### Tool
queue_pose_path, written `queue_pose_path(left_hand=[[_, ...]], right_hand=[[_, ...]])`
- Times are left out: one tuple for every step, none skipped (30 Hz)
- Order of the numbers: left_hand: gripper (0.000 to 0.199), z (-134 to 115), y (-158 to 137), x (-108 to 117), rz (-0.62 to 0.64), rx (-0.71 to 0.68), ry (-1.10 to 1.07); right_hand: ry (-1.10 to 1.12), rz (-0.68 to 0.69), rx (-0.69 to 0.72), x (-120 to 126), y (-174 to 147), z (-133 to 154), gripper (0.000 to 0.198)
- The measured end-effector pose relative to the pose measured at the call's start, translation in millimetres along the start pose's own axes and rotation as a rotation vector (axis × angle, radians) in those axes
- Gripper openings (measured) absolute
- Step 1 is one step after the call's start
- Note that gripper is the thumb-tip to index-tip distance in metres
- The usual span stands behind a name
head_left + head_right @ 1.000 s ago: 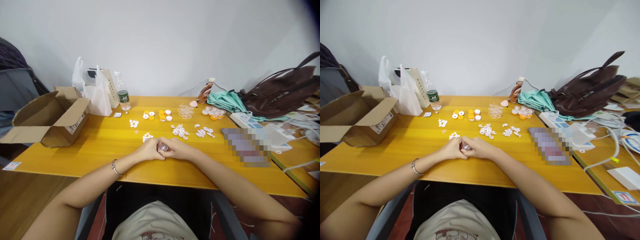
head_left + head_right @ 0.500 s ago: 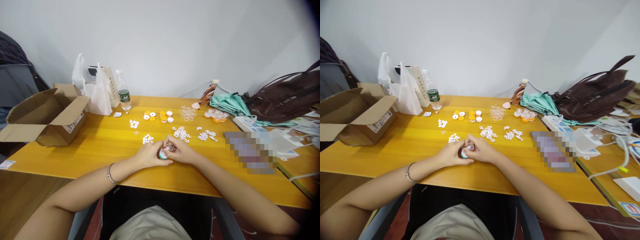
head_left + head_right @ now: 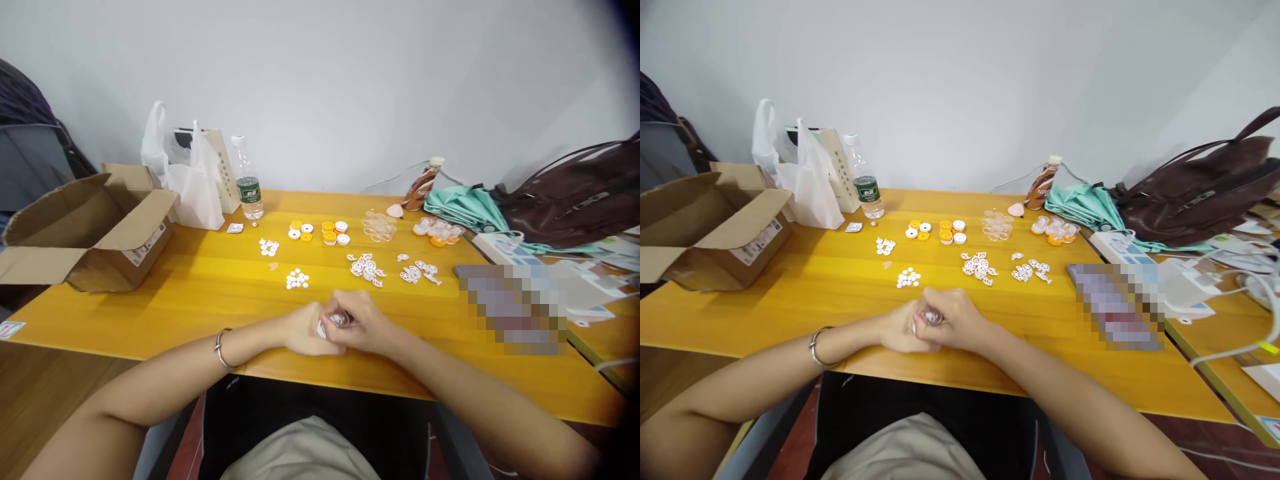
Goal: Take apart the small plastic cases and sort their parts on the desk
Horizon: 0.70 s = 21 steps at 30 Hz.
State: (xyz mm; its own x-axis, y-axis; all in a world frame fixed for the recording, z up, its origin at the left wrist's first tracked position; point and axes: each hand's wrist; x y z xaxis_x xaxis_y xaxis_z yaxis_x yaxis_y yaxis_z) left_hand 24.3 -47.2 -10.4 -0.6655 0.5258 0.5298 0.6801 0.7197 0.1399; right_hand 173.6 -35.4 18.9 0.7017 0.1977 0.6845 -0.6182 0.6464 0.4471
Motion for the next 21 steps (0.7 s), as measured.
queue_pose_path(left_hand=[[0.013, 1, 0, 0, 0.042, -0.021, -0.028], [0.014, 2, 0, 0, 0.05, -0.032, -0.04], [0.013, 3, 1, 1, 0.028, -0.032, -0.033], [0.011, 3, 1, 3, -0.008, -0.021, -0.009], [0.011, 2, 2, 5, -0.042, -0.003, 0.026], [0.012, 2, 2, 8, -0.07, 0.02, 0.066], [0.014, 1, 2, 10, -0.089, 0.044, 0.107], [0.016, 0, 3, 13, -0.099, 0.07, 0.149], [0.018, 0, 2, 15, -0.108, 0.09, 0.188], [0.022, -1, 2, 16, -0.126, 0.097, 0.222], [0.027, -2, 1, 18, -0.151, 0.091, 0.252], [0.031, -2, 0, 18, -0.186, 0.079, 0.284], [0.033, -2, 0, 18, -0.228, 0.065, 0.315], [0.032, -2, -1, 18, -0.268, 0.059, 0.339], [0.03, -1, -2, 18, -0.298, 0.063, 0.358], [0.027, 0, -2, 17, -0.314, 0.077, 0.374], [0.025, 2, -2, 16, -0.319, 0.091, 0.383], [0.025, 3, -2, 15, -0.316, 0.099, 0.386], [0.025, 5, -1, 15, -0.31, 0.101, 0.387], [0.025, 6, -1, 14, -0.307, 0.097, 0.389], [0.026, 7, 0, 14, -0.306, 0.091, 0.388]], right_hand=[[0.018, 0.035, 0.054, 2, -1, -1, 0.012], [0.041, 0.074, 0.082, 4, -2, -2, 0.01], [0.069, 0.107, 0.082, 7, -2, -3, 0.008], [0.099, 0.133, 0.062, 10, -1, -5, 0.009], [0.127, 0.157, 0.04, 12, 0, -7, 0.018], [0.144, 0.177, 0.024, 15, 1, -9, 0.027], [0.144, 0.19, 0.019, 17, 2, -10, 0.034], [0.128, 0.204, 0.025, 19, 4, -12, 0.037], [0.102, 0.219, 0.033, 20, 5, -13, 0.036], [0.075, 0.237, 0.035, 21, 6, -14, 0.035], [0.051, 0.25, 0.027, 22, 7, -15, 0.032], [0.029, 0.26, 0.009, 23, 8, -15, 0.03], [0.013, 0.269, -0.015, 25, 9, -16, 0.029], [0.004, 0.279, -0.042, 26, 9, -16, 0.028], [0.001, 0.29, -0.068, 27, 10, -16, 0.027], [-0.002, 0.302, -0.088, 28, 10, -16, 0.026], [-0.007, 0.314, -0.104, 29, 10, -17, 0.027], [-0.018, 0.323, -0.123, 29, 11, -17, 0.027], [-0.04, 0.328, -0.147, 28, 11, -17, 0.028], [-0.073, 0.33, -0.18, 28, 11, -17, 0.027], [-0.108, 0.327, -0.216, 27, 11, -17, 0.027]])
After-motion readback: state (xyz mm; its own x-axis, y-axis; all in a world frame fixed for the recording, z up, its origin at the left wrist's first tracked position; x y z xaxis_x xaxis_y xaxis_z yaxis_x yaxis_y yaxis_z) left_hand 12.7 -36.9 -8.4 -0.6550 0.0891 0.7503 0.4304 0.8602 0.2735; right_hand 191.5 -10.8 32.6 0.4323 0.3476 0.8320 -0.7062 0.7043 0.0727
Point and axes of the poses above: each hand's wrist, its own y-axis towards the middle knuckle, its own x-axis out of the back of the hand, z = x × y, and after that the axes turned 2 degrees about -x, right-handed
